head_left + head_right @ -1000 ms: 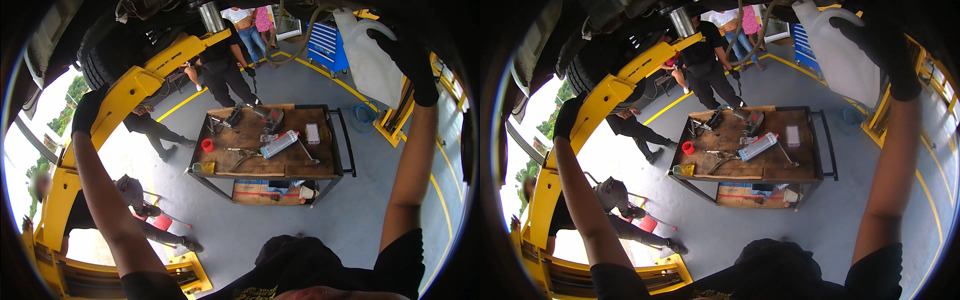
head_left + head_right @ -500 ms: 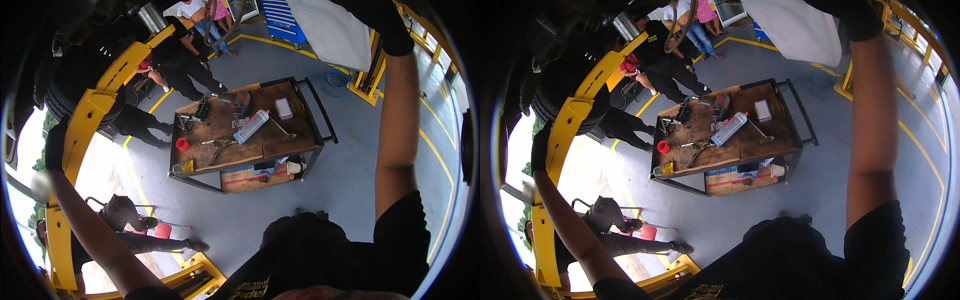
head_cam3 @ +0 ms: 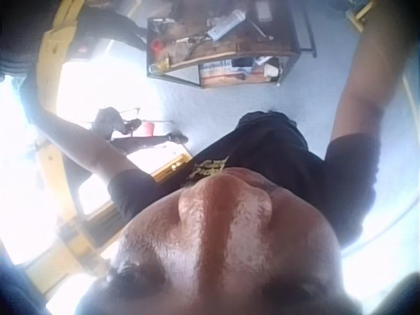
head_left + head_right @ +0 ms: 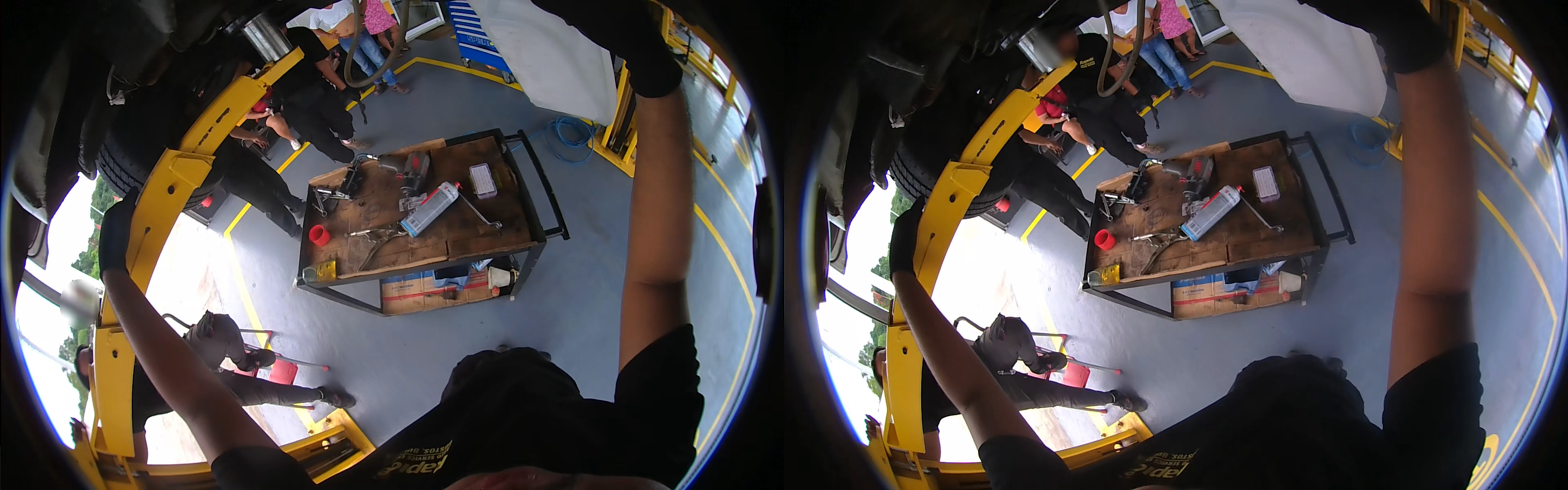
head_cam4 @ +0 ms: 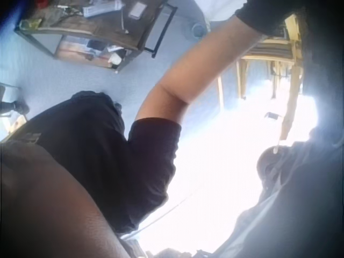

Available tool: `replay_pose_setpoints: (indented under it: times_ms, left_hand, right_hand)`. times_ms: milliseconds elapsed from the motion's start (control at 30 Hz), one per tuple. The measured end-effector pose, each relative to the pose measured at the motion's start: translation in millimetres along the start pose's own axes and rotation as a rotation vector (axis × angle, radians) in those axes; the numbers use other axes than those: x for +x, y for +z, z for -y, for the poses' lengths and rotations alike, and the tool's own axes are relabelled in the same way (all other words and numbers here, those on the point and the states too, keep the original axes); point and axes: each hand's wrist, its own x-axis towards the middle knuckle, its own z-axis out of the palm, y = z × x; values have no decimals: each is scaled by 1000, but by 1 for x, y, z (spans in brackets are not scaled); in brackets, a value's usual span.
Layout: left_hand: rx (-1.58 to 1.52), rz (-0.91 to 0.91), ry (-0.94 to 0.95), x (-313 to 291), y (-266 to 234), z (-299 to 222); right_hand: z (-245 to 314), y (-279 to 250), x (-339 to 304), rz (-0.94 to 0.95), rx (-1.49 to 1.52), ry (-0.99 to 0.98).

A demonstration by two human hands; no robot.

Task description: The person pours a clear liquid from a white plastic jug into a container under a raised white car. The person holds the jug with both hands and tilts it to pour the liquid. The person then sets the jug down on a nearby workbench.

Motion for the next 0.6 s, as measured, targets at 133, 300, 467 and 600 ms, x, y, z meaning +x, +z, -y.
replay_pose_setpoints:
  times_ms: [133,300,467,600]
  left_hand:
    - [-48,-14,-81,-4,0,5]
    - [-100,-35,-117,0,0,-6]
    - [-70,23,-80,-9,1,3]
    - [74,-11,49,4,2,4]
  right_hand:
    - [13,1,4,37,-60,55]
    - [0,-1,2,12,-139,21]
    - [29,10,-2,58,50,313]
    - [21,-7,0,35,46,303]
